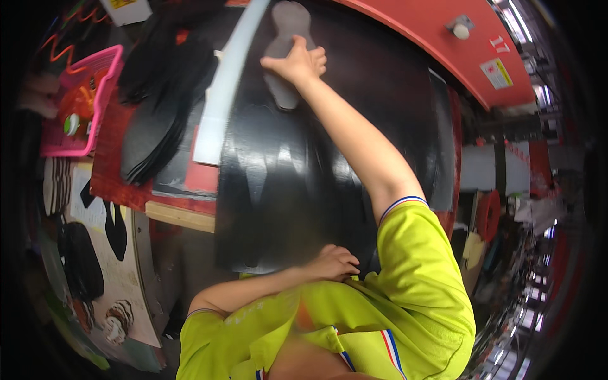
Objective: The person places a shoe insole on a sheet of black material, aligns it, and uses a cutting machine to cut out the insole shape. They repeat this process multiple times, removing the cut pieces and stacking them on a nearby table.
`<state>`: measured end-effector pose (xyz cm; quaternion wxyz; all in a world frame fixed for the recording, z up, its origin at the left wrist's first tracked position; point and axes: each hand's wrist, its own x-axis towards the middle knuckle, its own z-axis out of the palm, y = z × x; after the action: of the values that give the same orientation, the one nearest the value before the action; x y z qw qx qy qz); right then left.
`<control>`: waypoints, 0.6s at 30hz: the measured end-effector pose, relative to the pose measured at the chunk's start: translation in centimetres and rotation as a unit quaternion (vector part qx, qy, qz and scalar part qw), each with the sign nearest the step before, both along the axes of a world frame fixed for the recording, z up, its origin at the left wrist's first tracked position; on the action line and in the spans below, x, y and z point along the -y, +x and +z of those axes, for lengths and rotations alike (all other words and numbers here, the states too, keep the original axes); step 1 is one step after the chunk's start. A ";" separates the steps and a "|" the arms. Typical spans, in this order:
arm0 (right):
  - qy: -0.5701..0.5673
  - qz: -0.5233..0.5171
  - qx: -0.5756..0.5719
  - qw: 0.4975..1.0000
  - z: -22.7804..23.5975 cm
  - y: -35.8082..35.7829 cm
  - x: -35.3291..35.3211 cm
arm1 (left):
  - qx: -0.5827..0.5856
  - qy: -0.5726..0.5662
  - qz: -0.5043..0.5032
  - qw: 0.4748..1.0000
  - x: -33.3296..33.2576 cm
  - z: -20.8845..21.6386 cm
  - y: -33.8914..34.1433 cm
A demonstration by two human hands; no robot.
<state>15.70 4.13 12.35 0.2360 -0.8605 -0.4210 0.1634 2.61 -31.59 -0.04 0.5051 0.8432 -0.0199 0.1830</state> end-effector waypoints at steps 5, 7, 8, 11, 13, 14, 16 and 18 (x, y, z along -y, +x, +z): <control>0.216 0.227 -0.284 0.906 0.9 7.9 14.4 | -0.027 0.060 -0.005 0.998 -1.8 3.7 -1.4; 0.159 0.152 -0.389 0.895 1.6 11.2 24.6 | -0.074 0.026 -0.062 0.995 -3.6 5.5 -1.5; 0.156 0.052 -0.351 0.922 1.5 11.9 29.4 | -0.054 -0.007 -0.054 0.997 -4.4 6.4 -1.5; 0.032 -0.184 -0.252 0.949 2.0 12.1 43.8 | -0.037 -0.037 -0.006 0.999 -6.5 8.3 0.1; -0.178 -0.305 -0.326 0.877 1.9 10.6 51.4 | -0.022 0.023 0.029 0.999 -7.0 9.1 1.7; -0.238 -0.317 -0.337 0.854 1.2 9.5 54.2 | -0.025 0.037 0.031 0.999 -7.0 9.3 2.6; -0.109 -0.342 -0.451 0.817 -1.2 7.4 57.8 | -0.001 0.066 0.020 0.998 -6.1 9.5 4.8; 0.119 -0.354 -0.526 0.764 -4.3 6.0 58.8 | 0.042 0.097 0.006 0.994 -4.5 9.6 7.5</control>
<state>21.69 -54.68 8.04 0.5615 -0.6929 0.0878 0.4437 10.11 -27.12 9.55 0.4183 0.8800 -0.0540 0.2185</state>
